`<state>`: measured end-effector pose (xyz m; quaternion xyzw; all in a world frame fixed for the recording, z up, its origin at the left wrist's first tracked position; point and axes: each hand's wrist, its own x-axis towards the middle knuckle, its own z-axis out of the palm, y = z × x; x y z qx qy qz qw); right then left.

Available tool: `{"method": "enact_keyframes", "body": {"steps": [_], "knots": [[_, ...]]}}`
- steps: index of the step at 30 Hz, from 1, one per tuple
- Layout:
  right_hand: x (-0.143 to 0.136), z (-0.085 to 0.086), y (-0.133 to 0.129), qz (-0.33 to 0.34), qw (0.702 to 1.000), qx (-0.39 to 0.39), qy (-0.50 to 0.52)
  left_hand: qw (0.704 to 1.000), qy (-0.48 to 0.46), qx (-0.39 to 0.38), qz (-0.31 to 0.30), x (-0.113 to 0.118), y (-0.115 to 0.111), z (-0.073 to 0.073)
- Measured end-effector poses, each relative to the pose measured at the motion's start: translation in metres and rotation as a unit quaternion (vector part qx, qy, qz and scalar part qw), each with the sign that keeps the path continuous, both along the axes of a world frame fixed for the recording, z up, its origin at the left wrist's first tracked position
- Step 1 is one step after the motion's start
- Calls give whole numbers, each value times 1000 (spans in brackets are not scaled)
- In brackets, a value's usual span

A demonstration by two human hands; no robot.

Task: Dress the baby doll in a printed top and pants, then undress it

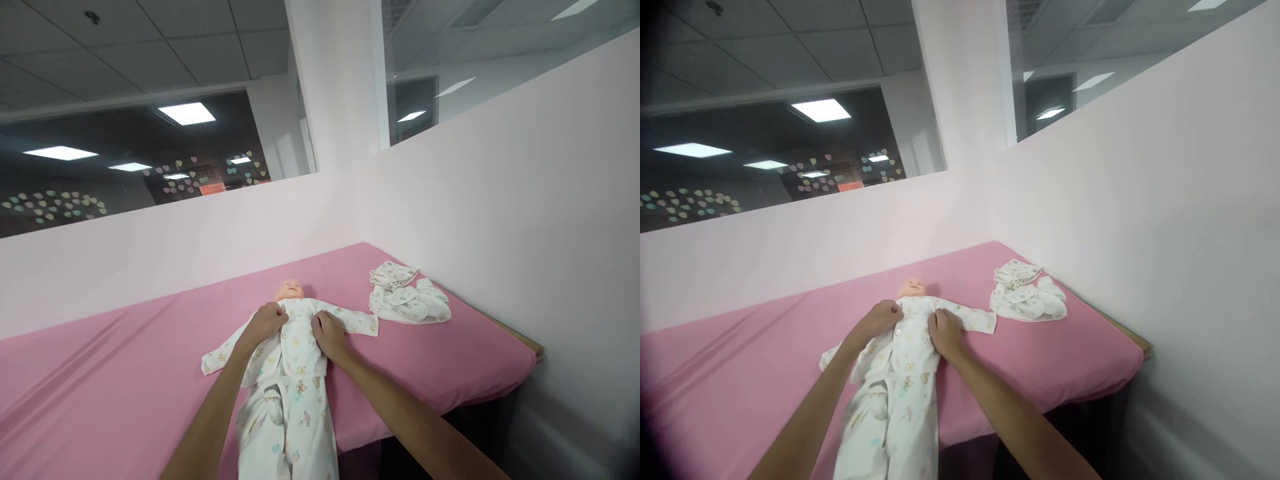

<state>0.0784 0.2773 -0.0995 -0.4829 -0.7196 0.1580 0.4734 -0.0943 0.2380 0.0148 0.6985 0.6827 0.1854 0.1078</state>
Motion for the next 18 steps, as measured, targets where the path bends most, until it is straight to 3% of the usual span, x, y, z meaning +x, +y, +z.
{"method": "enact_keyframes", "body": {"steps": [11,18], "knots": [[1,0,-1,0,1000,-3,1,977,193,32,86,20,-2,-4],[1,1,-3,-4,1000,-2,-1,961,254,36,103,37,-12,2]]}}
